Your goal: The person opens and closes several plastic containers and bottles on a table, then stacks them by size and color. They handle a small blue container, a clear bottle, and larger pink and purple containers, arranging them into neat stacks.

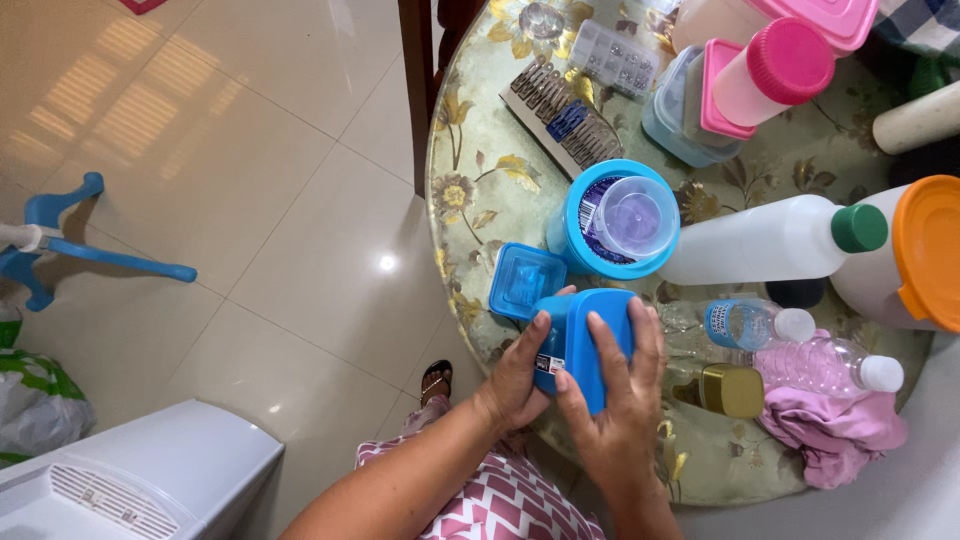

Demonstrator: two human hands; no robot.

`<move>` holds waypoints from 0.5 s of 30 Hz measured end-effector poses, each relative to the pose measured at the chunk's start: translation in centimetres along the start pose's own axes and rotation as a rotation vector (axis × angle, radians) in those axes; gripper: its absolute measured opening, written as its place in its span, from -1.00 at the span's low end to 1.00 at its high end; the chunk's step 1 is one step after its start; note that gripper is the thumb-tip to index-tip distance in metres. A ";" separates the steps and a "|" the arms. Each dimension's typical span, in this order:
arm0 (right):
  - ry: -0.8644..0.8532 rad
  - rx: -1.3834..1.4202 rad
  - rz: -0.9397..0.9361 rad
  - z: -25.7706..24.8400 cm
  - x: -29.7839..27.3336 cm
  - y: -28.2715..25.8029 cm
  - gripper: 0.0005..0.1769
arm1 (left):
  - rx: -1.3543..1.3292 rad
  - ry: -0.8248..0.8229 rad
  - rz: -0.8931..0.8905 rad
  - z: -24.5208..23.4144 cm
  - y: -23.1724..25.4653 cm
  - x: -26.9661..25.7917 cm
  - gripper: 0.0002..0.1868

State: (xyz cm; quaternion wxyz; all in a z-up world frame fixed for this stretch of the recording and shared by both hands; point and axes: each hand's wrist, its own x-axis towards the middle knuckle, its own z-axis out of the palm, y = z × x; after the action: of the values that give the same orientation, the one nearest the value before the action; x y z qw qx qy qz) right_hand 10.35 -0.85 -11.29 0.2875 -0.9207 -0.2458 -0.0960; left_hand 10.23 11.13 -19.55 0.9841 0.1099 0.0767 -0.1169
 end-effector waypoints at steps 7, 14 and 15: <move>-0.081 0.004 0.002 -0.3 -0.2 0.8 -0.31 | 0.126 -0.044 0.025 0.3 0.0 -0.4 0.05; -0.072 -0.106 0.141 0.6 -1.3 3.8 -0.20 | 0.800 0.117 -0.111 -2.2 -1.5 1.7 0.09; -0.075 -0.153 0.160 0.7 -1.7 4.3 -0.20 | 0.889 0.163 -0.096 -2.3 -2.4 1.6 0.11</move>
State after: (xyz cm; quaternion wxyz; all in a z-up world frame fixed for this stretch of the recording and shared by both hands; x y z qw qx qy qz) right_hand 11.09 -4.16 -14.45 0.2136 -0.9596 -0.1742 -0.0566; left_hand 10.94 9.07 -22.51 0.8255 0.5270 0.1013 -0.1749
